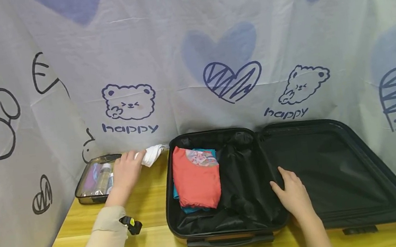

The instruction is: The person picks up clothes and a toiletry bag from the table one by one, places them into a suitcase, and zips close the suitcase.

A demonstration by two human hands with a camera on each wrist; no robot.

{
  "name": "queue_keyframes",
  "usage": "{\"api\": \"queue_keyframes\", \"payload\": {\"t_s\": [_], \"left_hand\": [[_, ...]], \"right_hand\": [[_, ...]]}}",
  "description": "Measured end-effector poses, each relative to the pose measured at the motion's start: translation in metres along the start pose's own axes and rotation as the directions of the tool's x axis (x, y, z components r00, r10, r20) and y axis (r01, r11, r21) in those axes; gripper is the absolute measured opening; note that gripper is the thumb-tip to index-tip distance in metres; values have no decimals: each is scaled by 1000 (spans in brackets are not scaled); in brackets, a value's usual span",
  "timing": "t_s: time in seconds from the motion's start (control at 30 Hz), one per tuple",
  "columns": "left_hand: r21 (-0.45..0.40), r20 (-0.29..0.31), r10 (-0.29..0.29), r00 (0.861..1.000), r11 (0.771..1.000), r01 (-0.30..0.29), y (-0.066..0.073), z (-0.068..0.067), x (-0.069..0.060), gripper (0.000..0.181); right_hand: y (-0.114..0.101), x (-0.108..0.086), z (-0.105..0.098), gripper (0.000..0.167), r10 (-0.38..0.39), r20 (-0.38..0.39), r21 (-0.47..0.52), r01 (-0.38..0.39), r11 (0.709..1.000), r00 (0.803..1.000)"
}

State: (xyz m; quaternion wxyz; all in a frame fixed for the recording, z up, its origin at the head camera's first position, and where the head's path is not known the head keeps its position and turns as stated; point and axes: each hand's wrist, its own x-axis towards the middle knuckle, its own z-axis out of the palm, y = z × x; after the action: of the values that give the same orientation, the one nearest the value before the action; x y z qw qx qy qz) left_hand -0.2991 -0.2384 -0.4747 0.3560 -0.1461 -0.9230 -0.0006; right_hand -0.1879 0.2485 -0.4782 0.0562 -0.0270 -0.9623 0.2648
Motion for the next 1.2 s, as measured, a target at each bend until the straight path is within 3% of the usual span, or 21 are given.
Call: {"api": "queue_keyframes", "payload": {"t_s": [0.1,0.3,0.63,0.83,1.07,1.2], "left_hand": [[21,-97,19,995,1000,-17,0,-3,3,36],[37,-248,39,968,999,-31,2,-13,13,34],[34,-368,53,928,998,-44,15,-43,31,33],[48,-409,77,909,997,-63,24,-58,43,28],[12,-460,83,884,996,-88,38,-69,59,24],[-2,-472,87,877,995,-99,47,-72,65,24]], "right_hand": [[0,0,0,65,0,8,2,0,1000,1000],[0,0,-1,65,3,19,3,-3,1000,1000],[0,-4,0,65,10,23,9,-10,1000,1000],[0,-3,-1,66,13,32,19,-13,1000,999],[0,-2,-3,66,14,34,22,-15,1000,999],[0,-2,-2,66,7,28,12,-7,1000,1000]]}}
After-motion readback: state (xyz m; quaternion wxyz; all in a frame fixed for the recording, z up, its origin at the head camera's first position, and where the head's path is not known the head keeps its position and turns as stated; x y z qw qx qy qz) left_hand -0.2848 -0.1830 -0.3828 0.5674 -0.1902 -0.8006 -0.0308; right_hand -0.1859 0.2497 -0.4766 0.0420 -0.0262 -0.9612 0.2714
